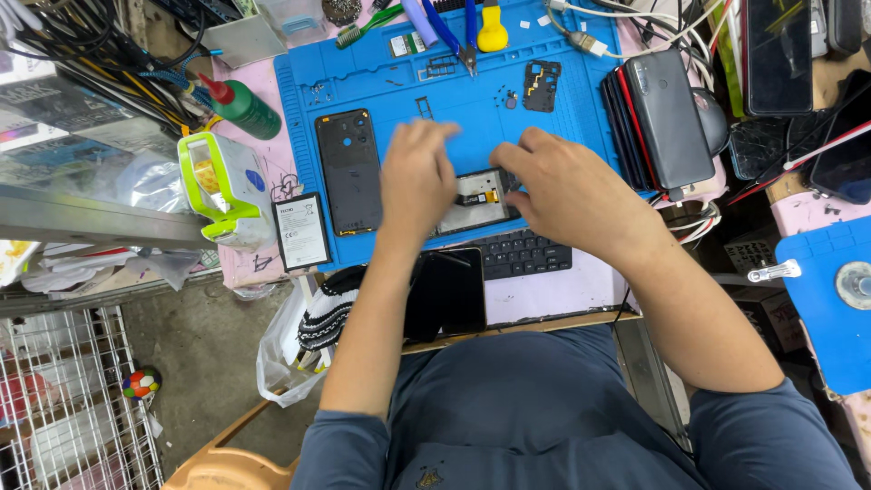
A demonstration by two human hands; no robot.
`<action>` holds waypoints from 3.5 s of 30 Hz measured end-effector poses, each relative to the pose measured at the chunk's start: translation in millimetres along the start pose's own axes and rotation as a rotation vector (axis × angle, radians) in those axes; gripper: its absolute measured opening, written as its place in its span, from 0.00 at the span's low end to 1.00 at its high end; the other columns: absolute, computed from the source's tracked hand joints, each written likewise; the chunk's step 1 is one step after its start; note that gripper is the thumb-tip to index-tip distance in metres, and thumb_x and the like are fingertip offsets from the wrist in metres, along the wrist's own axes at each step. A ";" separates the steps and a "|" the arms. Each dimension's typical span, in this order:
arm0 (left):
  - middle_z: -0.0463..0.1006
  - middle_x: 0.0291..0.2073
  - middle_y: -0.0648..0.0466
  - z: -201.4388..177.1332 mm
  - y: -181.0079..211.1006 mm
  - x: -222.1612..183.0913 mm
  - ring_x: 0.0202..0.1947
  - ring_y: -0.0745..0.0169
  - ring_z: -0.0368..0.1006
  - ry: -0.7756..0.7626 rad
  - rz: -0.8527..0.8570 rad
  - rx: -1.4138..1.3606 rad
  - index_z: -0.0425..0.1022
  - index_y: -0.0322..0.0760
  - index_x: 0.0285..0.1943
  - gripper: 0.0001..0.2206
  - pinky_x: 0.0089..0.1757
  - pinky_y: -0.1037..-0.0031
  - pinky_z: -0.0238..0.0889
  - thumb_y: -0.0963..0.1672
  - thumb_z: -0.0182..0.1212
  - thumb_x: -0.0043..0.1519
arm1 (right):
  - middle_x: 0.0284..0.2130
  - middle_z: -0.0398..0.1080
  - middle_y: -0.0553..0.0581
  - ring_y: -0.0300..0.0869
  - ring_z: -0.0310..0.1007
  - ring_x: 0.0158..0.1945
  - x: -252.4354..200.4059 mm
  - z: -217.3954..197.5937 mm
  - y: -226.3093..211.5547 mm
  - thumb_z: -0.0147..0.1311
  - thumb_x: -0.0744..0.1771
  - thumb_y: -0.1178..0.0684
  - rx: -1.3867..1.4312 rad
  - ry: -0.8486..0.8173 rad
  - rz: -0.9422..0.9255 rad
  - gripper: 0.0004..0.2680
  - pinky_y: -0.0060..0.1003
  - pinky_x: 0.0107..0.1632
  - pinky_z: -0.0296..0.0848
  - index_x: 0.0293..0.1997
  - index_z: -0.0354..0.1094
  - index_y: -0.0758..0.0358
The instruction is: The person uses a yellow pry tool to remove a battery from a mobile phone and then uses a screwdriver to remove screws from the internal frame on a blue repair mat.
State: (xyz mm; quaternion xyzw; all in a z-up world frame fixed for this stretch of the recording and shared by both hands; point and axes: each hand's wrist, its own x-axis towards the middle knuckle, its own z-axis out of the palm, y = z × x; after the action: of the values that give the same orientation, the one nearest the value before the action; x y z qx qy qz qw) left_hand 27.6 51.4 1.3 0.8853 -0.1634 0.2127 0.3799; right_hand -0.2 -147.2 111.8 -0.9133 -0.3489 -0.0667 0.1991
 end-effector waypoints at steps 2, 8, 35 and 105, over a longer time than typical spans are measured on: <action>0.76 0.44 0.47 1.2 -15.3 17.4 0.45 0.44 0.69 0.018 -0.051 0.128 0.80 0.36 0.53 0.13 0.46 0.58 0.66 0.38 0.64 0.59 | 0.28 0.71 0.64 0.58 0.74 0.30 1.2 6.3 1.4 0.59 0.65 0.52 -0.043 -0.036 0.109 0.09 0.50 0.33 0.72 0.44 0.70 0.67; 0.75 0.42 0.49 2.8 -38.0 47.5 0.47 0.47 0.67 -0.192 -0.116 0.308 0.83 0.39 0.50 0.17 0.46 0.59 0.65 0.46 0.74 0.52 | 0.28 0.76 0.62 0.56 0.76 0.31 -3.7 6.3 8.6 0.56 0.68 0.54 -0.081 -0.059 0.159 0.06 0.48 0.34 0.73 0.44 0.71 0.65; 0.82 0.40 0.45 -41.8 -74.8 45.7 0.46 0.43 0.70 -0.241 0.021 0.226 0.81 0.31 0.55 0.21 0.50 0.60 0.65 0.37 0.71 0.50 | 0.25 0.73 0.64 0.57 0.75 0.29 2.9 6.5 7.4 0.59 0.69 0.52 -0.099 -0.073 0.187 0.10 0.50 0.31 0.72 0.52 0.68 0.65; 0.79 0.33 0.50 32.9 -60.8 69.7 0.40 0.51 0.72 -0.125 -0.037 0.127 0.85 0.39 0.35 0.04 0.43 0.62 0.66 0.42 0.73 0.54 | 0.42 0.73 0.64 0.59 0.75 0.43 -74.1 -12.7 37.0 0.57 0.65 0.65 0.214 0.136 0.328 0.05 0.47 0.44 0.74 0.43 0.71 0.71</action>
State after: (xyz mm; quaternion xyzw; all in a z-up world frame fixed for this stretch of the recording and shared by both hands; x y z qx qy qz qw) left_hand 123.0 58.0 -20.8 0.9221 -0.1564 0.1600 0.3158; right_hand -30.8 -222.8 92.4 -0.9249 -0.1862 -0.0575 0.3264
